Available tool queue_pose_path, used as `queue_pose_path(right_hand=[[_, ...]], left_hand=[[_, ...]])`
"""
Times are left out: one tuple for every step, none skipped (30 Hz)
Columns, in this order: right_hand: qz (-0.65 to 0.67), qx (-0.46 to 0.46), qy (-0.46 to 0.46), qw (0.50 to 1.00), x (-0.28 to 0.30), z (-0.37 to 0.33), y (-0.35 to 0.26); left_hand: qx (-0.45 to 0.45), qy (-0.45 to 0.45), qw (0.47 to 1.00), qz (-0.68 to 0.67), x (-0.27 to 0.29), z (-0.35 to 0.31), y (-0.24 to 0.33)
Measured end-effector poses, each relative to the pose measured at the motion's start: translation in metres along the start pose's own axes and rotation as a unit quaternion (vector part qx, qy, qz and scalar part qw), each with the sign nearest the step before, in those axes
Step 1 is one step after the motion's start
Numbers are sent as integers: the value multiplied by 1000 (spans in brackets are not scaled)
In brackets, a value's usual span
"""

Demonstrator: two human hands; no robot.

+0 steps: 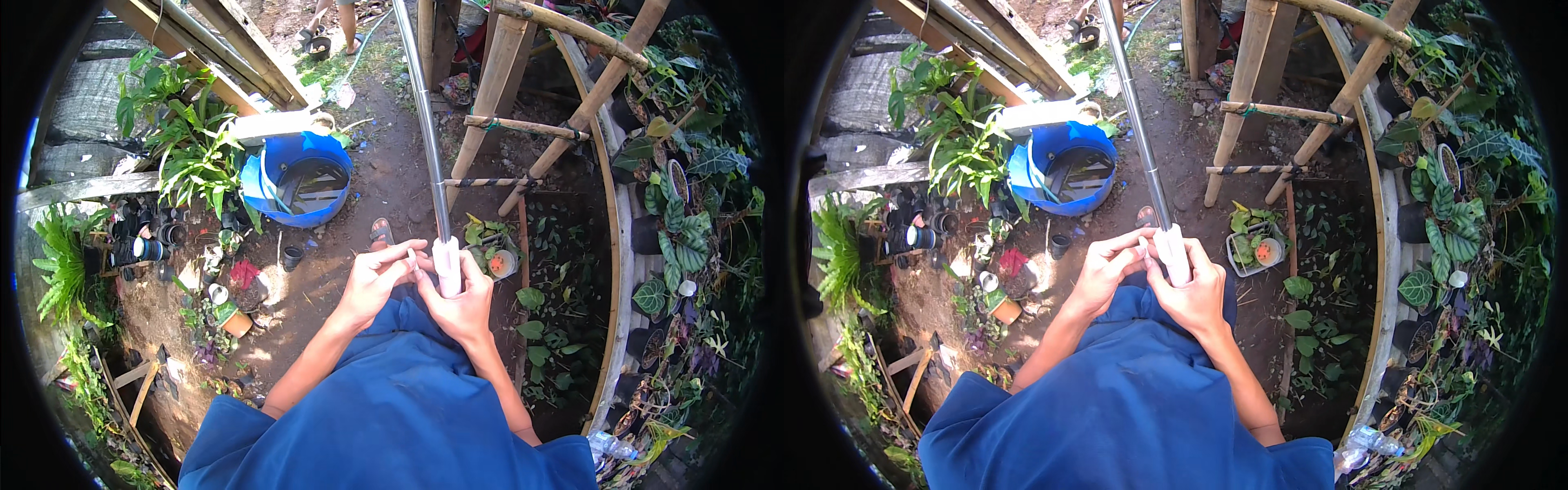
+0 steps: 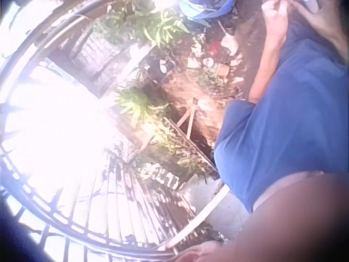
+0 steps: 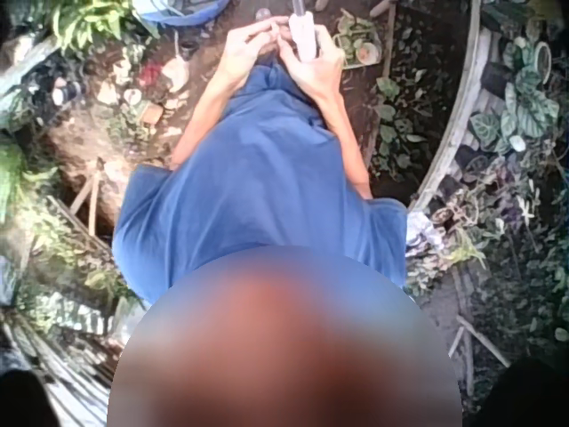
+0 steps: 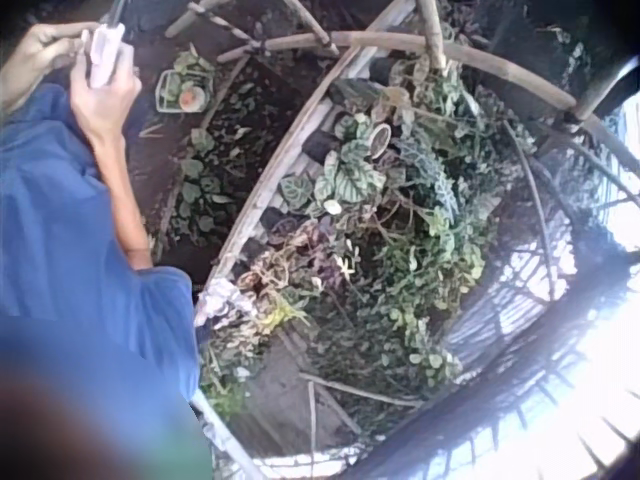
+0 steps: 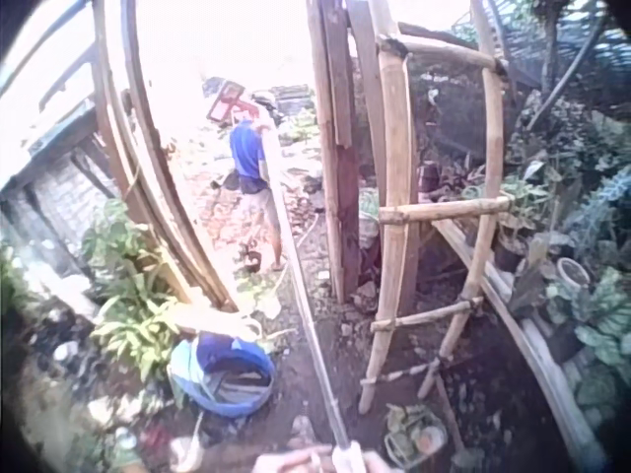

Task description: The person assembles a small pink tripod by unfolding its legs and attaching a phone mount. They then extend a long silver pole and attach it to the tripod base, adjusting the mount at the top. The person handles small plastic parts and the pole throughout the process.

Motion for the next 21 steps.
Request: queue_pose_path(right_hand=[[9,0,4,1000,1,-1,0],[17,0,6,1000,1,-2,0],[16,-8,7,1000,0,-3,2],[15,-33,11,999,-1,-5,5],[15,-48,10,999,-4,-5,7],[14,-81,9,997,-7,-5,11],[8,-92,6,996,-9,-7,12],[27,-73,22,997,-12,-6,10],[43,-65,35,996,-17,-6,9],[61,-61,47,995,-22,-5,8],[69,-64,47,995,-29,-5,6],[77,-71,43,994,-35,-6,6],[85,-76,38,993,-41,-6,5],[92,-81,33,992,-48,-6,4],[93,-75,32,992,-55,-6,3],[68,-56,33,996,-61,-7,0],[47,-41,35,997,-68,-8,-4],[25,-25,38,999,-73,-8,-7],[12,-16,30,999,-81,-9,-10],[14,-5,15,1000,-88,-10,-13],[17,-5,-5,1000,-95,-11,-15]], left_hand=[[5,-14,1000,4,0,-1,1],[10,-27,1000,6,1,-1,3],[13,-38,999,6,1,-3,4],[16,-38,999,3,1,-4,4],[16,-36,999,0,3,-6,5],[15,-33,999,-3,5,-8,6],[18,-26,999,-13,8,-11,7],[21,-20,999,-23,11,-13,8],[25,-14,999,-37,14,-15,9],[21,-6,999,-32,19,-17,11],[21,3,999,-32,24,-21,12],[20,13,999,-34,29,-26,13],[13,17,998,-57,34,-29,14],[6,28,998,-48,40,-32,15],[4,42,998,-39,46,-36,15],[3,56,998,-30,53,-41,16],[-5,56,998,-35,60,-46,18],[-14,54,998,-41,66,-50,19],[-25,52,997,-47,72,-53,21],[-28,48,997,-48,78,-55,21],[-31,44,997,-48,84,-56,22]])
Point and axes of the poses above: each hand's wrist, its own z-axis towards the middle knuckle, its own x-axis out of the back of the hand, y = z × x, the point moved 5 cm from there along z, towards the middle knuckle
